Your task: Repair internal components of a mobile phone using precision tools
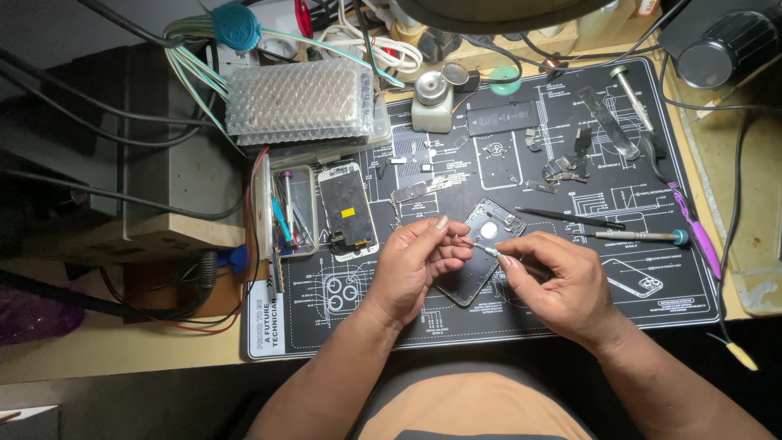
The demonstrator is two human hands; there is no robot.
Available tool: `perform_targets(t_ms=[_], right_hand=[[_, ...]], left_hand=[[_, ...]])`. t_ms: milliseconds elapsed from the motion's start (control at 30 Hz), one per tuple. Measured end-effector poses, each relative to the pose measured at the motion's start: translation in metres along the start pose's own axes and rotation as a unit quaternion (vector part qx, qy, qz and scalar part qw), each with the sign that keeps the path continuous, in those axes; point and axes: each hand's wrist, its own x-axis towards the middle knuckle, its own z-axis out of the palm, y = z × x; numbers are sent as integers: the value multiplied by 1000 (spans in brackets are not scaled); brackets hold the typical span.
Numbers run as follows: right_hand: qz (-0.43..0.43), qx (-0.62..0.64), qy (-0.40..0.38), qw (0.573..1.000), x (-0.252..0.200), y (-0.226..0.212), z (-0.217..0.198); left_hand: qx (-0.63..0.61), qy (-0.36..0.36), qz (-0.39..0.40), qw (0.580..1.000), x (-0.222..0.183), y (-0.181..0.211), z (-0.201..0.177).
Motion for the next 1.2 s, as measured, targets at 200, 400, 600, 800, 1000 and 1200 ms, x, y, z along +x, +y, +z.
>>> perform_targets(t_ms=[200,400,600,800,1000,1200], right_hand=[[4,6,-10,1000,4,6,1],[15,4,-9,1000,7,3,0],[15,-6,-8,1000,8,3,2],[24,-8,-1,1000,7,4,3],[19,-15,-4,1000,6,5,3],[16,-9,11,1000,4,0,-1]], left_hand=[[-10,25,12,1000,1,-3,-2],[-6,36,13,999,2,-2,-1],[-5,39,14,999,3,-2,-1],[-2,38,16,999,3,0,-1],[6,41,18,999,4,-2,-1],[21,60,24,998,2,3,1]])
